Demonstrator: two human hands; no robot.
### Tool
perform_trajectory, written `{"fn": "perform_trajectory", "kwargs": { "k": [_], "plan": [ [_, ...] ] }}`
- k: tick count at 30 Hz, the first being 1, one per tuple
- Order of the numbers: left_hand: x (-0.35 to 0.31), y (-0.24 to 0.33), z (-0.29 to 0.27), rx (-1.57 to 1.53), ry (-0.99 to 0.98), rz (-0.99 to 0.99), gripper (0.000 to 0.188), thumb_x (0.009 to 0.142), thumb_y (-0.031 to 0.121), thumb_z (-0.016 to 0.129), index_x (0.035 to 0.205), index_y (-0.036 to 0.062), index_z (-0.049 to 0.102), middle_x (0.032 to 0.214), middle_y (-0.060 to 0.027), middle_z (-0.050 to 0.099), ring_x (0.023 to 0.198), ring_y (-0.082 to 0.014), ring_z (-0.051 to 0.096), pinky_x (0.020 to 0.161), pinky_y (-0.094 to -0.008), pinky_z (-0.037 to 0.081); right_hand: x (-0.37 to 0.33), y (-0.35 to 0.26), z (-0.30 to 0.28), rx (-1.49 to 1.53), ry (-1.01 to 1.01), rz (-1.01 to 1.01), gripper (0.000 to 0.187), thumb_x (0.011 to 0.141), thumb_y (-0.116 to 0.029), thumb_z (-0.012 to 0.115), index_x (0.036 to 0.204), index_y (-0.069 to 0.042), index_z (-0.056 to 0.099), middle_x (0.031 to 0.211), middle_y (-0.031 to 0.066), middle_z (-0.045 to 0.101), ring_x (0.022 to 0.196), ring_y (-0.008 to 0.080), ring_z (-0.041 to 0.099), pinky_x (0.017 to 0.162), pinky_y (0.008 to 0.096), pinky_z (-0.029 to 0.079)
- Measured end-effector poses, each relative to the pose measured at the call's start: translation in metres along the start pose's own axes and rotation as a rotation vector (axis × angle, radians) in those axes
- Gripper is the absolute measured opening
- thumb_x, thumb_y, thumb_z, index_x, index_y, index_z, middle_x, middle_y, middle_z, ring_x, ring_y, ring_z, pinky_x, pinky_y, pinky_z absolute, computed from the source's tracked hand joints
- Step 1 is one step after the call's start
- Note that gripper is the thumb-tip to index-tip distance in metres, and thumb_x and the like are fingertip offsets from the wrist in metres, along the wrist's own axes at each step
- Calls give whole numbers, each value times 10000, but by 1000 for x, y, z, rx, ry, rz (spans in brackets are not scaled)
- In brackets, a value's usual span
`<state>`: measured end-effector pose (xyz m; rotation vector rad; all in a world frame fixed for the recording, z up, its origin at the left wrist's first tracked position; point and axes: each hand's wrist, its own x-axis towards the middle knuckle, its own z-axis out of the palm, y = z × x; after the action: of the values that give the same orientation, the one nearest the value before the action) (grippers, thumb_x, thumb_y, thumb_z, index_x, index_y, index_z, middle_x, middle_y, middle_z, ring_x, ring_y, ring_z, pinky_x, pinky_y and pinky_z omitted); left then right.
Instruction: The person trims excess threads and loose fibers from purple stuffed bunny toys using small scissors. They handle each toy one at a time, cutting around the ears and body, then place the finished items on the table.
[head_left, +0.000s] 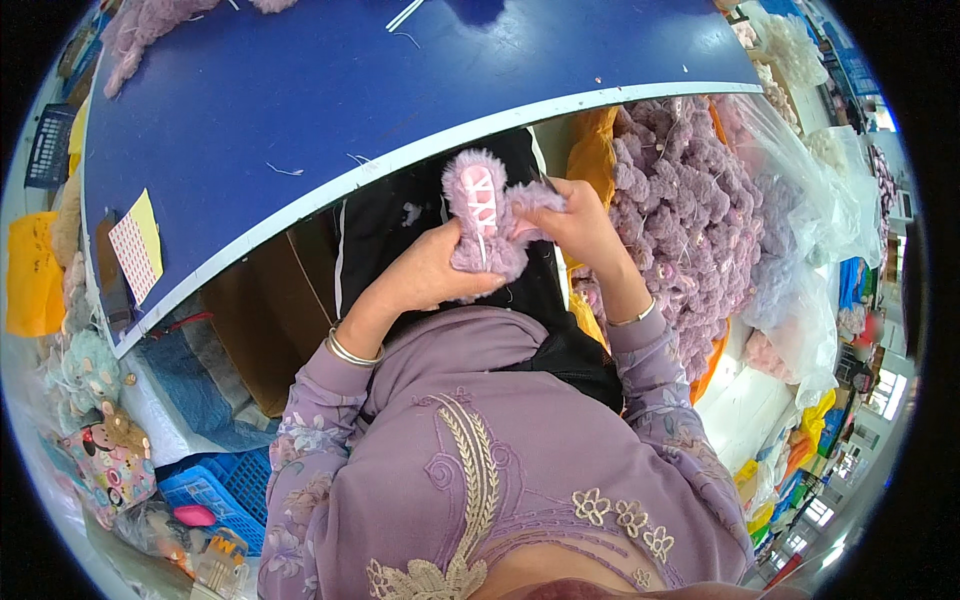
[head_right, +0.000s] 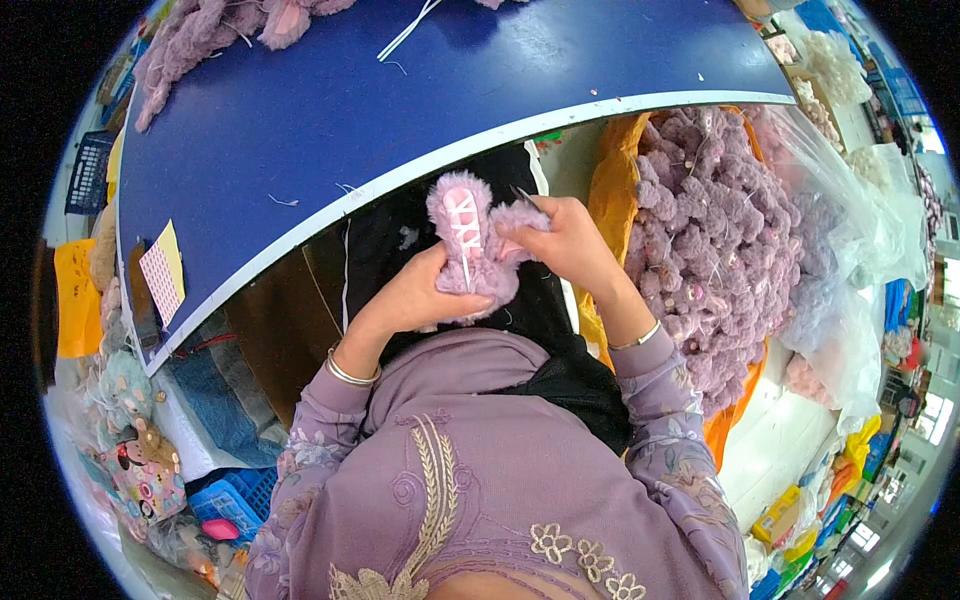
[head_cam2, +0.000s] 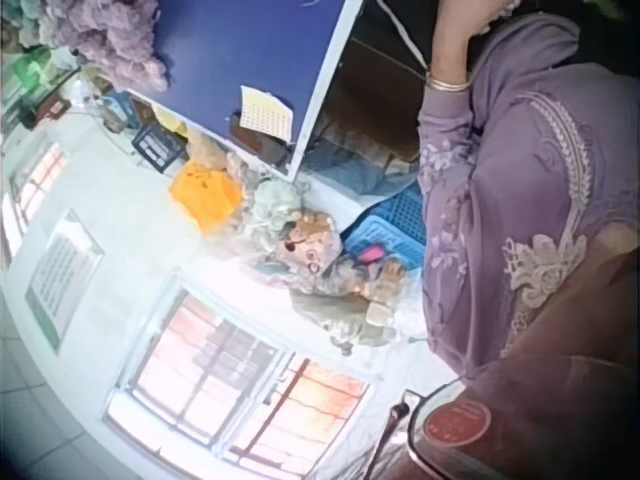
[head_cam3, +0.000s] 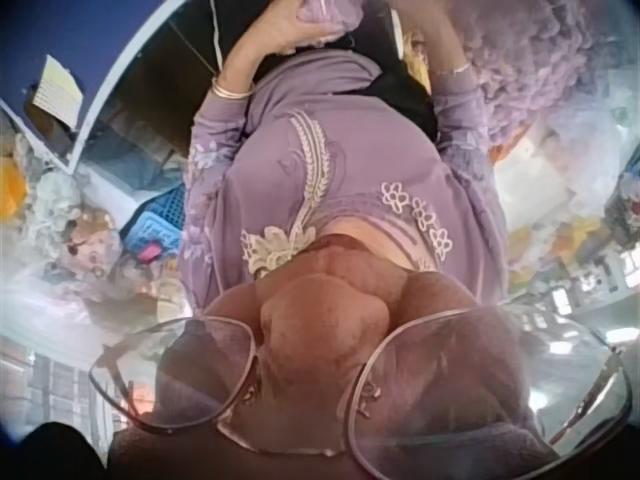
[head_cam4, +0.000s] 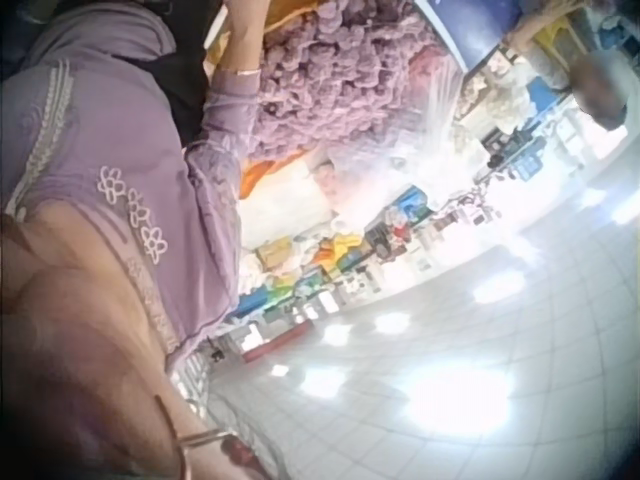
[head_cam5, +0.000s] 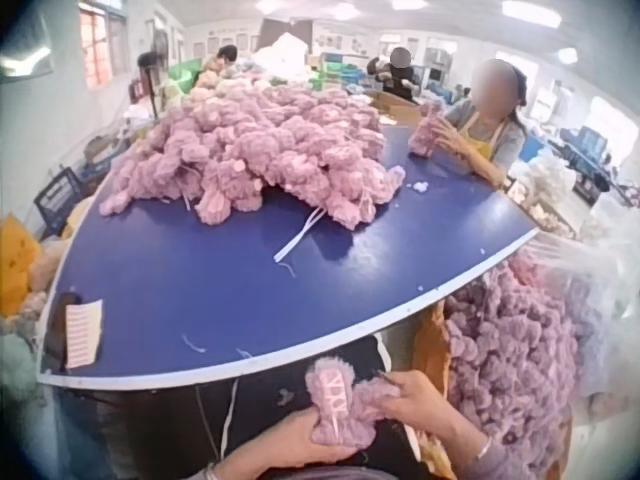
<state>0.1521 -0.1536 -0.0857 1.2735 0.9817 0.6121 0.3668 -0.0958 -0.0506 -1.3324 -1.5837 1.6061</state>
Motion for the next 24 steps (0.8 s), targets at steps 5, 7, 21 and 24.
{"fn": "perform_trajectory", "kwargs": {
  "k": [5, 7, 21, 24],
  "plan": [
    [-1, 18, -2, -150, -70, -16, 572, 698, 181, 812, 1189, 9, 575, 1090, -70, 636, 984, -138, 591, 894, -304, 464, 8, 1, -8, 203, -16, 97, 234, 837, -196, 714, 881, 33, 693, 752, 37, 671, 661, 91, 615, 593, 234, 487],
    [1, 20, -4, -203, -103, -48, 566, 697, 185, 813, 1183, 11, 582, 1089, -65, 637, 982, -135, 591, 895, -301, 462, 8, -1, -10, 288, -56, 99, 237, 841, -207, 710, 872, 28, 693, 750, 43, 671, 652, 99, 619, 584, 236, 488],
    [21, 45, 7, -455, 70, 217, 458, 791, 151, 732, 1194, 4, 574, 1039, -19, 640, 947, -92, 587, 873, -276, 474, -5, 2, -37, 546, 437, 17, 290, 941, -345, 548, 894, -61, 587, 653, -24, 530, 501, 77, 453, 442, 209, 318],
    [22, 59, 13, -383, -9, 272, 534, 788, 144, 702, 1266, -12, 519, 1113, -37, 610, 987, -101, 577, 893, -277, 462, -35, 21, -28, 198, 316, -253, 479, 907, -313, 584, 1229, 26, 479, 1057, 96, 606, 943, 229, 634, 726, 334, 562]
  ]
}}
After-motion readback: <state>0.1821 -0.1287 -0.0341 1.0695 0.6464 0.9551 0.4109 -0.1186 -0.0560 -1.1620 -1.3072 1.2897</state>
